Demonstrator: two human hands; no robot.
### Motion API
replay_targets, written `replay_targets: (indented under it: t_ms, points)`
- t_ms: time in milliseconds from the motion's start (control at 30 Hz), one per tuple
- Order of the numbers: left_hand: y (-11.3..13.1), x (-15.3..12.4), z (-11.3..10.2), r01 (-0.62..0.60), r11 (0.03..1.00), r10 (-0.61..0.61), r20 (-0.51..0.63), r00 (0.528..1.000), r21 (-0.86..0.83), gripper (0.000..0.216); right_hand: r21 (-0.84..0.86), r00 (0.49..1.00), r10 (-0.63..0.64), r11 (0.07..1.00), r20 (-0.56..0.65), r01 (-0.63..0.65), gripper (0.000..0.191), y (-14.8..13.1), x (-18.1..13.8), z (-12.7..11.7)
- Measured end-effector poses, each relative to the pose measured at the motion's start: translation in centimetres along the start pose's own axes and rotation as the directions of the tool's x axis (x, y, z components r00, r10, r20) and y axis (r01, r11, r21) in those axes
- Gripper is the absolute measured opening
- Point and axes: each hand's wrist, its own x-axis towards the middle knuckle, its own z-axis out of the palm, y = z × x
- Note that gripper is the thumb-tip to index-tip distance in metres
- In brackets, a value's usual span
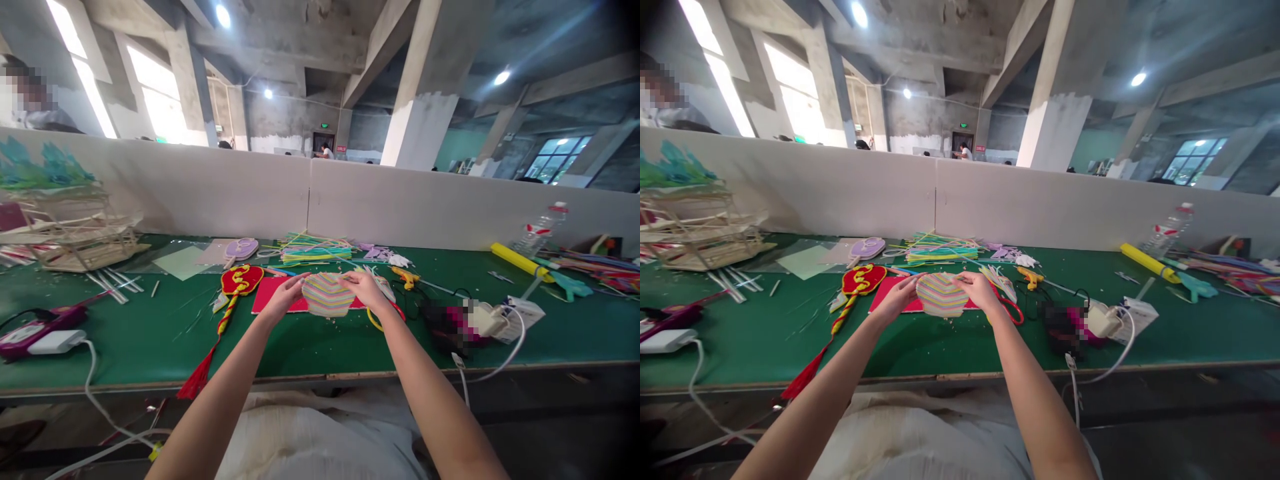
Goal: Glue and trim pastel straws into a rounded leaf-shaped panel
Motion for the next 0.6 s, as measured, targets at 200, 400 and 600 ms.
replay_targets:
  t_ms: [200,400,600]
  points:
    - [4.1,-0.4,0.8,0.113,0.956,-0.158,0.153,0.976,0.269,0.024,0.14,0.995,0.088,0.987,-0.056,-0.079,0.048,0.7,-0.3,-1.0]
    - [5.3,-0.6,0.4,0.097,0.936,-0.14,0.106,0.984,0.339,0.019,0.244,0.972,0.222,0.949,-0.076,-0.198,0.055,1.5,-0.5,-1.8]
    - [5.5,0.1,-0.3,0.08,0.931,-0.092,0.016,0.996,0.357,0.026,0.255,0.962,0.247,0.943,-0.115,-0.212,0.044,2.2,0.0,-1.7]
